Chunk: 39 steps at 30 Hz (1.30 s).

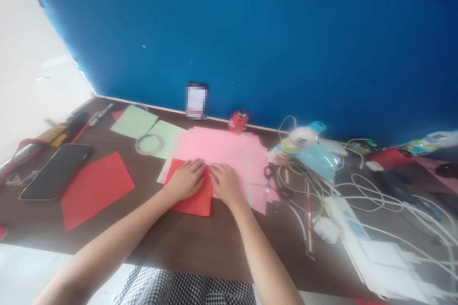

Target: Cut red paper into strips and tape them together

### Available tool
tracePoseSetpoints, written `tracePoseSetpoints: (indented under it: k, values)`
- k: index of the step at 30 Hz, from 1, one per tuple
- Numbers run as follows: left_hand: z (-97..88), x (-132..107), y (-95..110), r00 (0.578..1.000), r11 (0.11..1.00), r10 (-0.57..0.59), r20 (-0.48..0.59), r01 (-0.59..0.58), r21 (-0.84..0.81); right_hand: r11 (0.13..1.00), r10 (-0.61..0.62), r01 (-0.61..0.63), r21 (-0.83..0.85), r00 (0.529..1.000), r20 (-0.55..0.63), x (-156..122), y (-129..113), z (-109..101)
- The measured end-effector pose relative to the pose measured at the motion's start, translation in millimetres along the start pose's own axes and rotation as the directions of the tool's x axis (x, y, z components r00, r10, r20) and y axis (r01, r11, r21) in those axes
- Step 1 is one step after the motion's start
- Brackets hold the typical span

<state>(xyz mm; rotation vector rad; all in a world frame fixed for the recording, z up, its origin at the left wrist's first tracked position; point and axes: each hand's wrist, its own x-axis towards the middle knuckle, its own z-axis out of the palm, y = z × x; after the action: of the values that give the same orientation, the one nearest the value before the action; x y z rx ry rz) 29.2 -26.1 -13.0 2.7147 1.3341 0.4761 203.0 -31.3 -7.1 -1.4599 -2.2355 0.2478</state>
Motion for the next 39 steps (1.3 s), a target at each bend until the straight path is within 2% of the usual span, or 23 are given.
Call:
tracePoseSetpoints:
  k: [8, 23, 39]
  values:
    - [5.2, -1.1, -8.6, 0.999, 1.0, -0.005, 0.048, 0.006, -0.015, 0.997, 0.065, -0.064, -0.052, 0.998, 0.011, -0.8, 0.9, 8.3]
    - [16.8, -4.4, 6.7, 0.993, 0.993, -0.112, -0.042, 0.114, 0.035, 0.993, 0.112, -0.111, -0.05, 0.994, 0.021, -3.4, -0.8, 11.5]
    - [19.1, -3.5, 19.3, 0.976, 0.976, -0.213, -0.044, 0.215, 0.045, 0.991, 0.108, -0.106, -0.085, 0.994, 0.02, -4.3, 0.0, 15.1]
